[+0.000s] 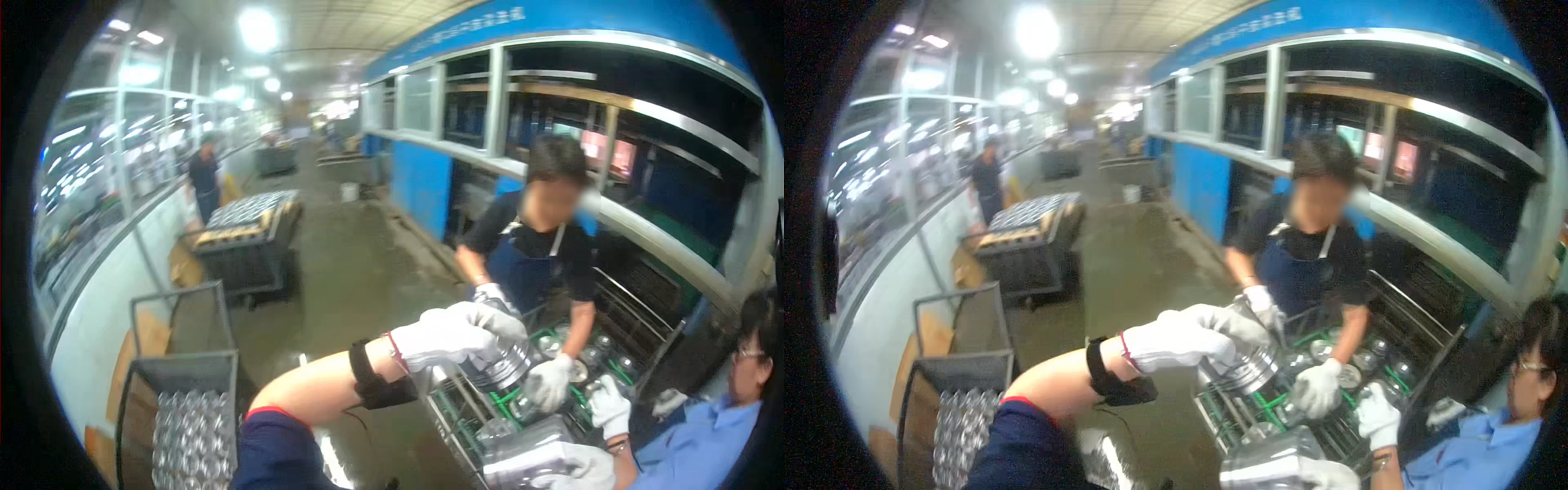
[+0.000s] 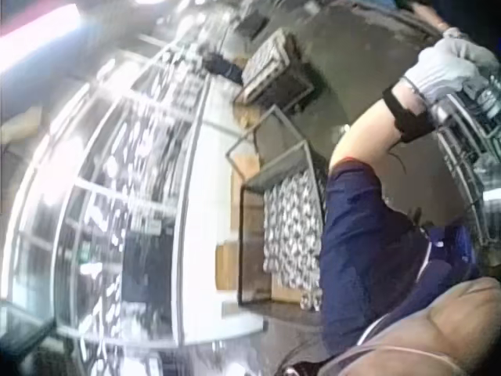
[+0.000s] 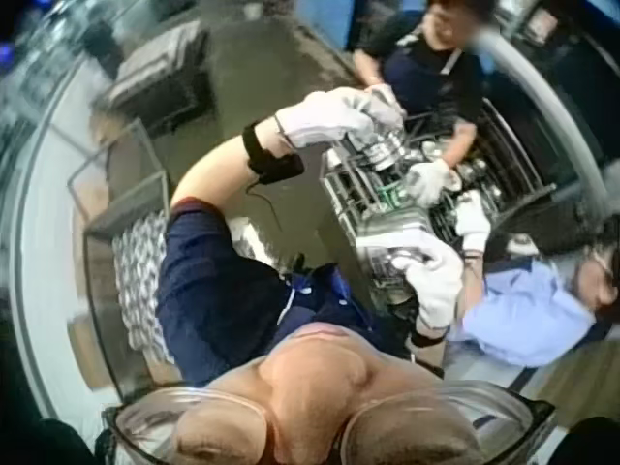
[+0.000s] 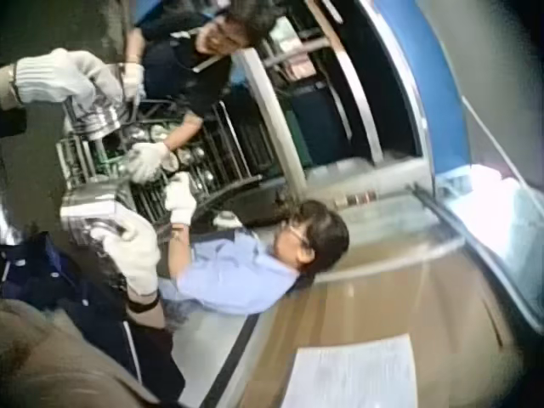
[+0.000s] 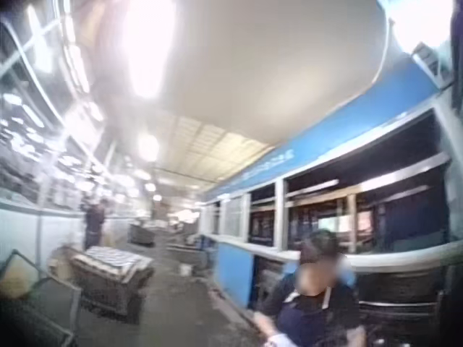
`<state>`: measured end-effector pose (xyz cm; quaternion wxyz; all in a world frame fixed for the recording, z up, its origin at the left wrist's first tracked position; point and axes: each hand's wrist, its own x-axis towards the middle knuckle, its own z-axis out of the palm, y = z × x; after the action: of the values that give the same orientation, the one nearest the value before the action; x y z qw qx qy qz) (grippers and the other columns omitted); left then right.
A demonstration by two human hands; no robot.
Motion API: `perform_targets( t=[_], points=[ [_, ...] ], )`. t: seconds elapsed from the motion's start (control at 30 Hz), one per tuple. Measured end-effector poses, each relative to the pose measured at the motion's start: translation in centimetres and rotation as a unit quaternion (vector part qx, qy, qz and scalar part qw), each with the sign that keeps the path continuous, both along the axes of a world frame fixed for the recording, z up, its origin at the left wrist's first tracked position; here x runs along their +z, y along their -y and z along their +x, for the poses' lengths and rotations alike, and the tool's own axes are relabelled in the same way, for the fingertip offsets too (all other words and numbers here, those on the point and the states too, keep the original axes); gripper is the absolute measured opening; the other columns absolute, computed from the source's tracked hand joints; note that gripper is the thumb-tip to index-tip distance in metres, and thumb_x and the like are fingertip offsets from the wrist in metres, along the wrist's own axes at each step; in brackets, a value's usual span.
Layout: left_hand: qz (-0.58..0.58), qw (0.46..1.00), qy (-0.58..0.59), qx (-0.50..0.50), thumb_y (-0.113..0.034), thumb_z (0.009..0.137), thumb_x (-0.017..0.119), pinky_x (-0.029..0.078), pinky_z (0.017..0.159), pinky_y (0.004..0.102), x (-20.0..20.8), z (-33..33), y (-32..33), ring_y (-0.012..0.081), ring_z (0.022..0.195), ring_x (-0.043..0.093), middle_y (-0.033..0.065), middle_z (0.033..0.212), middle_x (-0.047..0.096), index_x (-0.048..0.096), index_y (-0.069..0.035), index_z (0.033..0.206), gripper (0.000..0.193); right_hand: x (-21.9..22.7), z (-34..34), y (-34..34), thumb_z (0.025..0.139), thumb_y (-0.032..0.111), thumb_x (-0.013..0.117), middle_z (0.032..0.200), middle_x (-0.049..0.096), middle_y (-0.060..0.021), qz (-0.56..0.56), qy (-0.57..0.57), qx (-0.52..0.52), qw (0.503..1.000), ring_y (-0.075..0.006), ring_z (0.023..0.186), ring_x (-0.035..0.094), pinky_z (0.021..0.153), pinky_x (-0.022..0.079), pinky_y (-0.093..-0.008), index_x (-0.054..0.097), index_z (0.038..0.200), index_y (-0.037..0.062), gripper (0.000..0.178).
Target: Transfer metal piston-like parts from a green plastic grid to a large metal bin, layering them with cardboard.
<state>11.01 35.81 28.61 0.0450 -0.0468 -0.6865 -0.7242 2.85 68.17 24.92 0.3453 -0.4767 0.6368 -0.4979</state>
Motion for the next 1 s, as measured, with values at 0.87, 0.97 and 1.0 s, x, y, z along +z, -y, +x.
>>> perform_targets(
  t=[0.87, 0.97, 1.0],
  points=[
    [-0.119, 0.651, 0.621, 0.42, -0.065, 0.077, 0.071, 0.054, 0.084, 0.0396, -16.5, 60.2, -23.3, 0.0281, 0.097, 0.072, 0.0147, 0.104, 0.075, 0.076, -0.01, 0.108, 0.063, -11.5, 50.1, 14.2, 0.08, 0.029, 0.072, 0.076, 0.066, -0.0096, -0.076, -0.377, 0.77, 0.51, -0.0331, 0.072, 0.067, 0.062, 0.051, -0.0471, 0.067, 0.091, 0.0194, 0.015],
    [-0.072, 0.607, 0.617, 0.495, -0.062, 0.078, 0.069, 0.054, 0.081, 0.0428, -19.0, 63.4, -26.3, 0.0299, 0.093, 0.072, 0.0141, 0.099, 0.075, 0.076, -0.011, 0.105, 0.058, -14.3, 54.7, 14.2, 0.081, 0.031, 0.071, 0.073, 0.064, -0.0095, -0.143, -0.355, 0.795, 0.47, -0.0329, 0.07, 0.067, 0.06, 0.05, -0.0473, 0.067, 0.089, 0.0204, 0.014],
    [-0.059, 0.585, 0.6, 0.543, -0.059, 0.081, 0.067, 0.054, 0.079, 0.0444, -20.1, 64.2, -27.2, 0.0316, 0.091, 0.073, 0.0137, 0.096, 0.075, 0.074, -0.01, 0.105, 0.055, -14.4, 56.6, 14.0, 0.082, 0.029, 0.069, 0.071, 0.064, -0.0093, -0.114, -0.396, 0.807, 0.423, -0.0327, 0.069, 0.067, 0.06, 0.05, -0.048, 0.069, 0.091, 0.0196, 0.013]
  ],
)
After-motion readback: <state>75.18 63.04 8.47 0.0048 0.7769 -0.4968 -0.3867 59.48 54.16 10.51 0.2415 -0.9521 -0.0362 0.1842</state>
